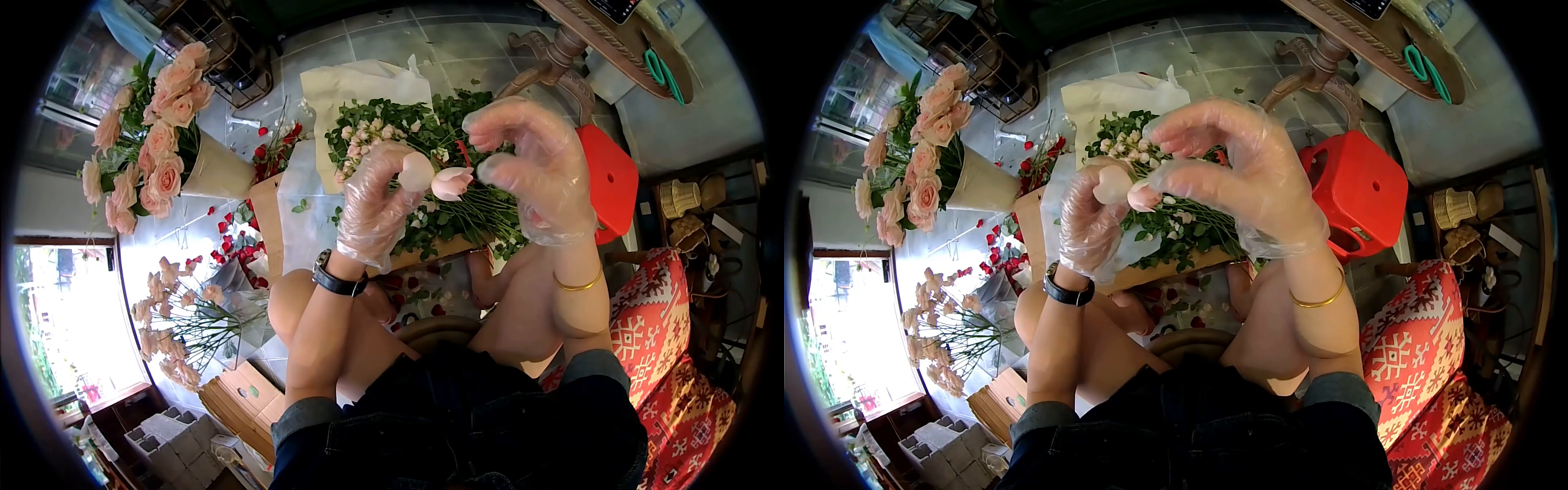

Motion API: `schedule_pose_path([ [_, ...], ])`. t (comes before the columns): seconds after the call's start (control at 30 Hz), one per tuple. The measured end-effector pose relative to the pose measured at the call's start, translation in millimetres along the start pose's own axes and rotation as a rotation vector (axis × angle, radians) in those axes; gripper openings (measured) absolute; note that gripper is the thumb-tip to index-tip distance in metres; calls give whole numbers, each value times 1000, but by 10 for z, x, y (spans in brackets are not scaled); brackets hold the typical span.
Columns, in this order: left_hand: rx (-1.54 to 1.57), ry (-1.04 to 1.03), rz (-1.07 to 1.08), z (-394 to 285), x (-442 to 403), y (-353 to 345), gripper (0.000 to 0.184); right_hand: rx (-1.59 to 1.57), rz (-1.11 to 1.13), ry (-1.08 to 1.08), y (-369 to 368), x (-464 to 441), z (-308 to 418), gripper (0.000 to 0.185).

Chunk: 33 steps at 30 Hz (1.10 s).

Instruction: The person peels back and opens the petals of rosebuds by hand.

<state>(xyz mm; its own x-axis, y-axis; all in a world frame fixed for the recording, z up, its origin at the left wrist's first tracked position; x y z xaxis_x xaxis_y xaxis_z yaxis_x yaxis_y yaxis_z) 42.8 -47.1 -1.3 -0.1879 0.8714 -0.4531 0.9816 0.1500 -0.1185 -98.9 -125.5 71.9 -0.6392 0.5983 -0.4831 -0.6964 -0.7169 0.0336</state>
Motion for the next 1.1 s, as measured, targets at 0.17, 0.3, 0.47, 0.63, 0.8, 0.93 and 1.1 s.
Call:
schedule_pose_path([
  [0.17,-94,13,44,-27,-24,-12,13,257,91,48,-20,-18,10,22],
  [0.3,-70,21,60,-37,-20,-22,12,349,73,54,-46,-19,35,21],
  [0.47,10,-4,29,-50,-20,-17,12,337,107,41,-74,-23,-2,16],
  [0.63,65,-48,61,-75,-14,-27,13,193,273,-109,-158,22,-157,12],
  [0.8,96,-55,115,-66,-30,-21,14,-254,257,-357,-267,83,-259,10],
  [0.93,95,-24,137,-59,-20,-41,14,-219,267,-457,-227,133,-379,15],
  [1.1,246,-21,45,-113,6,-83,21,-436,84,-647,-250,179,-416,32],
])
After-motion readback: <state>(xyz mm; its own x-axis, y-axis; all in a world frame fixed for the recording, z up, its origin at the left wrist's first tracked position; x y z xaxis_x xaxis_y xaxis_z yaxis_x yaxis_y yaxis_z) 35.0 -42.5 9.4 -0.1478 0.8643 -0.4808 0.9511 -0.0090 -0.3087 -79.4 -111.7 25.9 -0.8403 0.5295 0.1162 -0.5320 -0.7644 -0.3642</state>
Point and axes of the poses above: each hand's wrist, its own x-axis away from the middle knuckle, its own y-axis out of the back of the hand, z = x × y, the point moved 6 cm from there along -x, towards the middle knuckle, and after that the axes turned 2 degrees about z, right-handed, at the moved point
